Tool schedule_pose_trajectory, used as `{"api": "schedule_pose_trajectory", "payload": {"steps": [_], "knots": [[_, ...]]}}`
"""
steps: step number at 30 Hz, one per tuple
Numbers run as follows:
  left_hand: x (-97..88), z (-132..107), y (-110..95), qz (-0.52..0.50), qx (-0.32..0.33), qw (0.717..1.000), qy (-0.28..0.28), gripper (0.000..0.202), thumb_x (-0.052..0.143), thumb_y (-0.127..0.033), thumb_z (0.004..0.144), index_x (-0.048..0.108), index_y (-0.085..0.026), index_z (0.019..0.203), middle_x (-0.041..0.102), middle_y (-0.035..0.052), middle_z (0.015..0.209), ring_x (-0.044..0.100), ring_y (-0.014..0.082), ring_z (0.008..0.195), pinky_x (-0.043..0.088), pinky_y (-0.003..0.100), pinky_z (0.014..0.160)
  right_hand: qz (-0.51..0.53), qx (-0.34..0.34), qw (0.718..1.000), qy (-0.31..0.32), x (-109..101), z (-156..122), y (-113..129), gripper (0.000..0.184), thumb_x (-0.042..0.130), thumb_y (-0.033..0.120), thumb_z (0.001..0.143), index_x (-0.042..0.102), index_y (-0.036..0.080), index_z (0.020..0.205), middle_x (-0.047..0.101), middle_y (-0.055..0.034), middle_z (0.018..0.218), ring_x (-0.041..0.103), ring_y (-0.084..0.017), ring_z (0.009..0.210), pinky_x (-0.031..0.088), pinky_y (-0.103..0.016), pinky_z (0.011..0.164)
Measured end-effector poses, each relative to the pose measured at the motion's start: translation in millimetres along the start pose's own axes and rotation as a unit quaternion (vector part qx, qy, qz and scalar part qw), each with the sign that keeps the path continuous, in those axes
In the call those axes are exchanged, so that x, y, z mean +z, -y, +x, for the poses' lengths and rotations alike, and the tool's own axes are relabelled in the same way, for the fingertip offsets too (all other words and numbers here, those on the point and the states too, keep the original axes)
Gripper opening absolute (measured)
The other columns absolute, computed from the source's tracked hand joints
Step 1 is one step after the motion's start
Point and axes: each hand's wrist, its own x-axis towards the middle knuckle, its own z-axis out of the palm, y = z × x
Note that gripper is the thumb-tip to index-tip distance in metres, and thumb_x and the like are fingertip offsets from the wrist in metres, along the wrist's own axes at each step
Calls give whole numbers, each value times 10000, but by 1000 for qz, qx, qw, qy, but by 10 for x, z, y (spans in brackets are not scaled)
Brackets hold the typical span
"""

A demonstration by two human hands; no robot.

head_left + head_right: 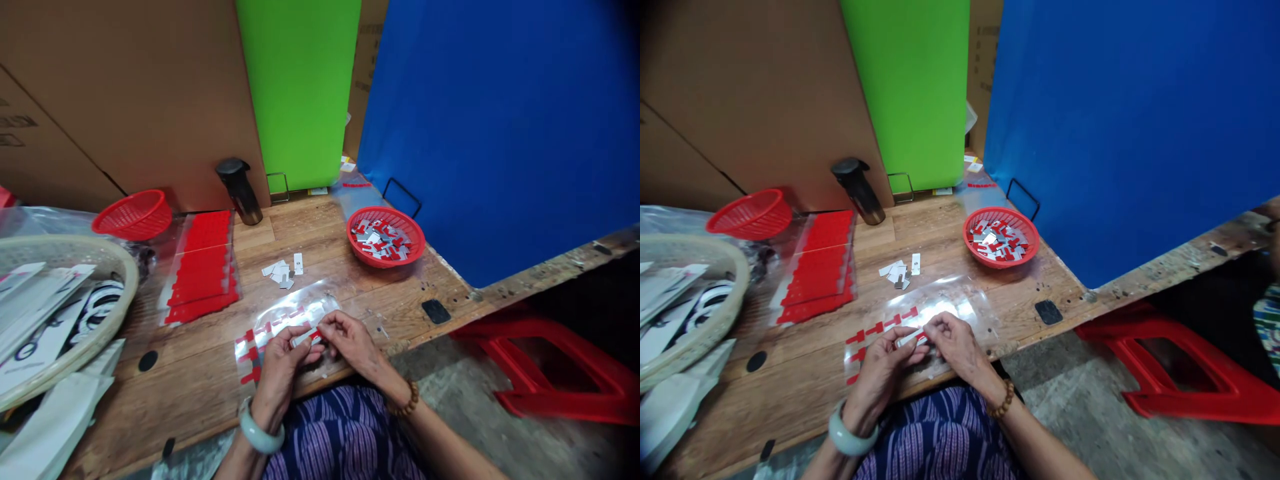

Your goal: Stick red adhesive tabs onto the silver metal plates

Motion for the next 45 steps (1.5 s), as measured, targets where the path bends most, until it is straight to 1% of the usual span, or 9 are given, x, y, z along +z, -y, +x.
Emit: {"api": "schedule_pose_trajectory", "payload": {"steps": [4,10,14,18,22,28,32,36,45], "knots": [[-42,-23,23,43,19,999,11,371,735,-264,647,568,-110,940,712,56,661,694,169,629,537,236,648,-17,18,1000,5,24,13,8,269,558,417,786,523,169,689,460,61,503,391,-64,413,290,-186,407],[-96,9,83,63,-6,997,44,390,746,-347,618,582,-134,901,714,56,670,692,186,643,524,246,634,25,79,988,127,-118,21,66,295,552,442,790,525,165,690,555,39,518,450,-61,367,316,-181,411],[-106,73,132,54,4,997,51,460,734,-409,622,583,-130,956,711,60,703,690,193,661,529,265,638,13,92,985,142,-233,49,66,296,587,438,778,538,155,703,600,24,554,470,-54,356,314,-167,393],[-167,195,183,-6,27,999,19,565,744,-431,614,543,-140,1055,712,97,881,685,195,771,530,291,732,111,26,993,-9,-438,200,176,307,652,425,736,543,146,669,600,24,552,465,-43,365,314,-161,391],[-202,247,195,-50,26,998,-10,610,771,-388,600,520,-146,1100,679,127,1019,667,203,866,510,305,804,269,-81,938,-202,-639,392,372,282,719,397,668,567,180,766,619,24,667,513,-66,470,417,-188,474],[-154,247,218,-78,11,997,7,531,762,-322,629,525,-127,1063,644,151,1056,656,209,876,494,329,830,-50,-87,990,-97,-448,696,308,251,508,406,821,571,171,880,620,-22,754,539,-107,519,442,-239,496],[-134,313,253,-73,17,997,15,530,751,-341,638,519,-126,1063,633,149,1044,654,196,851,492,317,802,-166,-123,976,-70,-220,1019,265,154,560,269,773,623,169,872,615,-42,803,570,-170,693,463,-299,651],[-116,364,269,-72,24,997,29,528,761,-352,615,530,-127,1033,627,147,1035,653,197,831,493,320,779,-269,-163,948,-56,-106,1344,336,261,564,147,739,614,180,994,557,-79,1009,513,-206,938,392,-336,869],[-71,367,281,-80,38,996,20,503,780,-374,564,569,-141,956,641,121,972,652,198,806,496,309,739,-375,-136,917,-27,-45,1780,310,217,697,126,581,555,154,743,515,-25,814,469,-168,790,369,-277,728]]}}
